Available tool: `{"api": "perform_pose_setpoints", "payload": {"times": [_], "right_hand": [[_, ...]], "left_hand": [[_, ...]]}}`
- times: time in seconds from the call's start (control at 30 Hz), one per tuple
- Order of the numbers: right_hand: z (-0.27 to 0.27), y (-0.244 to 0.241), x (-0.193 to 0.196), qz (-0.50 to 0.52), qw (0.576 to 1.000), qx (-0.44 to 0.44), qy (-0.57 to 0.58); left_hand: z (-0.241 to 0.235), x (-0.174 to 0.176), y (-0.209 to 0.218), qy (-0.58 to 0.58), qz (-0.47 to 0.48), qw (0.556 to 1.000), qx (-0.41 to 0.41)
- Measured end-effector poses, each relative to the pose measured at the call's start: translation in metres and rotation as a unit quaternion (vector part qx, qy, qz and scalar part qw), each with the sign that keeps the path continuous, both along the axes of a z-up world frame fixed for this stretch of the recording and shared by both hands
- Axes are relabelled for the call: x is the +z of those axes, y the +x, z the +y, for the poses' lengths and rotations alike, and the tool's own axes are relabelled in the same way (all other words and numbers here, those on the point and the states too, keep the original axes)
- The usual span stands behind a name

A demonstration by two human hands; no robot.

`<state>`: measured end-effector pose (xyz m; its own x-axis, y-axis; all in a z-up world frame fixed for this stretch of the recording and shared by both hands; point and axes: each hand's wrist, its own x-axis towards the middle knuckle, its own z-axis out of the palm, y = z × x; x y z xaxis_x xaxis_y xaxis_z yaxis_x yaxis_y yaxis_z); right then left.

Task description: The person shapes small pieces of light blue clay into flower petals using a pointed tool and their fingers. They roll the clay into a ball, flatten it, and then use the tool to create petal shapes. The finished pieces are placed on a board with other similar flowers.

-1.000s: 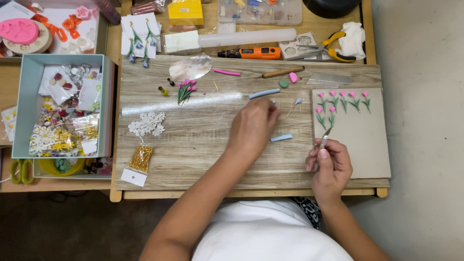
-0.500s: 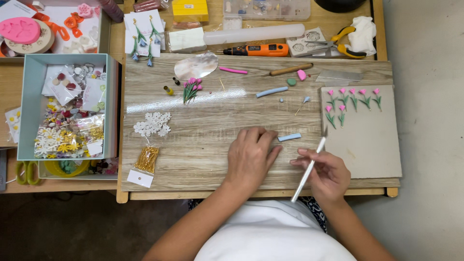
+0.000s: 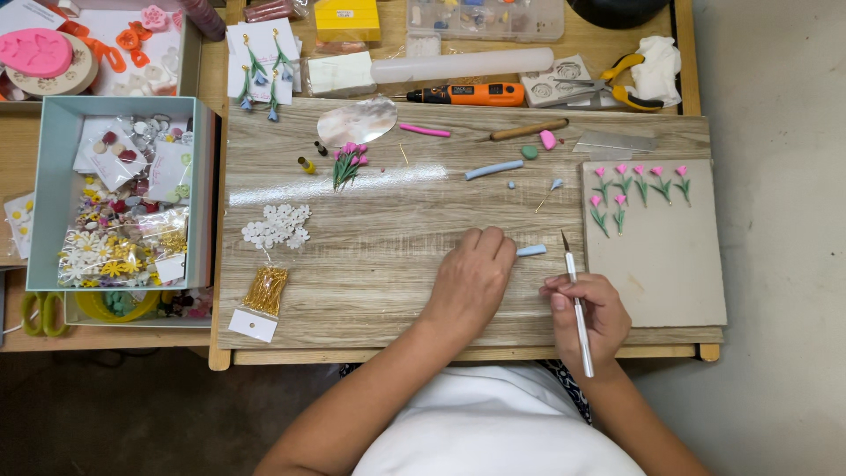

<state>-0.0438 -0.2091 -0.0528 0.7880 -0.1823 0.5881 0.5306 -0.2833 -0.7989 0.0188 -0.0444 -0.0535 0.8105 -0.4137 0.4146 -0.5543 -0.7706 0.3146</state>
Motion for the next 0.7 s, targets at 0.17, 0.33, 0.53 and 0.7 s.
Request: {"api": "perform_pose_setpoints", "payload": {"times": [0.17, 0.33, 0.53, 0.7], "right_hand": [[0.010, 0.006, 0.030, -0.027, 0.992, -0.035, -0.115], [0.013, 0.013, 0.047, -0.036, 0.973, -0.057, -0.219], [0.013, 0.016, 0.038, -0.002, 0.951, -0.053, -0.305], [0.010, 0.015, 0.032, 0.033, 0.963, -0.026, -0.268]], "left_hand": [[0.003, 0.024, -0.003, -0.042, 0.055, 0.998, -0.011], [0.011, 0.033, -0.002, -0.104, 0.055, 0.992, -0.034], [0.020, 0.032, -0.003, -0.146, 0.078, 0.985, -0.038], [0.023, 0.028, -0.009, -0.183, 0.120, 0.975, -0.048]]}}
